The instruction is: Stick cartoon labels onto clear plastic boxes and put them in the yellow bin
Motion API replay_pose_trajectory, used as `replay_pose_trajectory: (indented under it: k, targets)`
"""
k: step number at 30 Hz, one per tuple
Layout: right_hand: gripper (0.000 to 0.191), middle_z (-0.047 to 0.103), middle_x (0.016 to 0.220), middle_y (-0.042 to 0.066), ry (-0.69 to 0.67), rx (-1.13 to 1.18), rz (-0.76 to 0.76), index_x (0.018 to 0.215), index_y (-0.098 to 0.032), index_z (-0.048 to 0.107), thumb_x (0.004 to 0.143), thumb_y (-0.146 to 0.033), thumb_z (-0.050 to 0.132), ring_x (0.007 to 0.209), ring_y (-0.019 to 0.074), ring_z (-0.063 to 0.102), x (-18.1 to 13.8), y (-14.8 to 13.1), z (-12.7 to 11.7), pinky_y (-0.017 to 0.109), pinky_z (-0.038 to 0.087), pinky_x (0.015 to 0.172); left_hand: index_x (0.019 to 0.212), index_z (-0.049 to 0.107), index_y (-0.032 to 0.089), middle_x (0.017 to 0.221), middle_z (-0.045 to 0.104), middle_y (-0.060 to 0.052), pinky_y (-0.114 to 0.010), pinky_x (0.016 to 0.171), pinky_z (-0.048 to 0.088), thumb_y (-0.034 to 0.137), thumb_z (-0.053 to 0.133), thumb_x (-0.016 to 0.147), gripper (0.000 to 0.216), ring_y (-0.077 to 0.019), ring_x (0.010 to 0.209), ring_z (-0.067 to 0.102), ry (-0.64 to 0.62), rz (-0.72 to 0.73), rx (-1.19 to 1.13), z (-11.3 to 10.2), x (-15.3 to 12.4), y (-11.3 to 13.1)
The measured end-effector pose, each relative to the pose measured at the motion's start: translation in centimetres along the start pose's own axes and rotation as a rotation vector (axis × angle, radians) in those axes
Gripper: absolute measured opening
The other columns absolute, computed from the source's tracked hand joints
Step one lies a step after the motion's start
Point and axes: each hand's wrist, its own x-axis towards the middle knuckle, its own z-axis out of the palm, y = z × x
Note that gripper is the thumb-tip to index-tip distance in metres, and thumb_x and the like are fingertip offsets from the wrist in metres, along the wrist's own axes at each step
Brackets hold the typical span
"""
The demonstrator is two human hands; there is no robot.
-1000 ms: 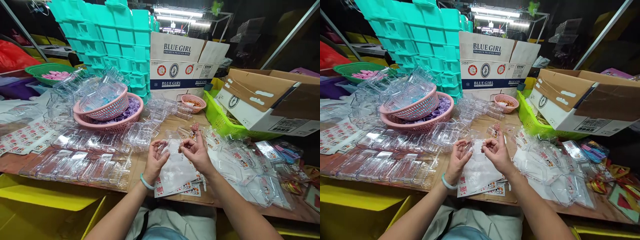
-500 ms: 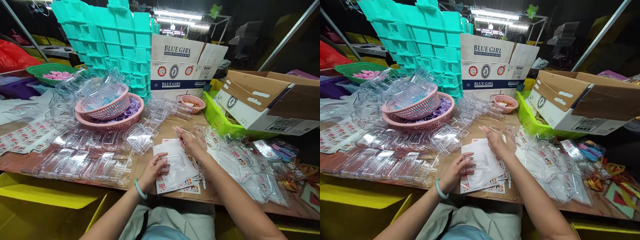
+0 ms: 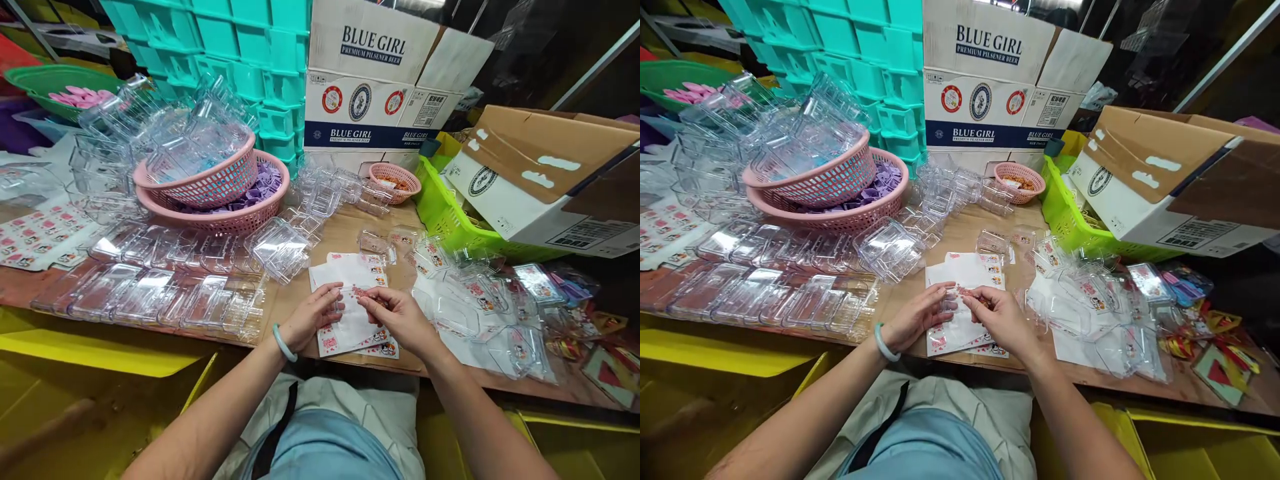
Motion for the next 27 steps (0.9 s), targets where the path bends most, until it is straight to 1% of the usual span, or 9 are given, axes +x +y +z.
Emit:
replay_pose_trajectory:
  k: [4,6,8,12,19,27]
  targets:
    - [0.043,0.053,0.052,-0.003,-0.202,-0.092,0.128,0.074,-0.016,0.061,0.086,-0.056,0.05,0.046,0.0069,0.037,0.4,-0.4,-0.7,0.02,0.027,0.045,0.119,0.058,0.022,0.106,0.057,-0.007,-0.031,0.088,0.043,0.047,0.063,0.08,0.047,-0.0168,0.099,0.055,-0.044,0.003,0.056,-0.3,0.0,0.1]
    - [0.045,0.054,0.05,-0.003,-0.271,-0.124,0.176,0.071,-0.016,0.059,0.085,-0.057,0.049,0.043,0.0064,0.036,0.8,-0.9,-1.0,0.02,0.026,0.043,0.119,0.058,0.022,0.107,0.057,-0.007,-0.031,0.088,0.043,0.048,0.064,0.079,0.049,-0.0168,0.099,0.054,-0.062,0.004,0.071,-0.4,0.0,0.1]
    - [0.045,0.054,0.048,-0.003,-0.309,-0.121,0.211,0.069,-0.016,0.058,0.083,-0.058,0.051,0.041,0.0062,0.035,1.2,-1.4,-1.2,0.021,0.026,0.042,0.12,0.058,0.022,0.106,0.058,-0.007,-0.03,0.087,0.042,0.049,0.065,0.078,0.05,-0.0159,0.097,0.054,-0.069,0.003,0.066,-0.5,0.1,0.1]
    - [0.044,0.053,0.044,-0.004,-0.33,-0.093,0.239,0.071,-0.016,0.058,0.08,-0.059,0.054,0.039,0.0061,0.035,1.8,-1.6,-1.1,0.02,0.026,0.042,0.121,0.058,0.021,0.106,0.058,-0.007,-0.029,0.085,0.043,0.049,0.066,0.077,0.053,-0.0149,0.096,0.054,-0.072,0.007,0.046,-0.6,0.1,0.0]
    - [0.043,0.055,0.045,-0.003,-0.312,-0.15,0.247,0.069,-0.017,0.057,0.083,-0.057,0.052,0.04,0.0061,0.035,1.6,-1.5,-0.6,0.02,0.025,0.042,0.119,0.06,0.022,0.105,0.06,-0.007,-0.029,0.084,0.044,0.052,0.069,0.073,0.056,-0.0158,0.095,0.056,-0.062,0.014,0.042,-0.7,0.0,0.0]
    - [0.044,0.054,0.044,-0.003,-0.286,-0.171,0.255,0.064,-0.017,0.056,0.08,-0.058,0.052,0.038,0.0065,0.035,1.7,-2.1,-0.4,0.021,0.024,0.041,0.117,0.061,0.021,0.104,0.061,-0.008,-0.03,0.083,0.044,0.051,0.069,0.072,0.055,-0.0175,0.096,0.058,-0.071,0.02,0.037,-0.8,0.2,0.0]
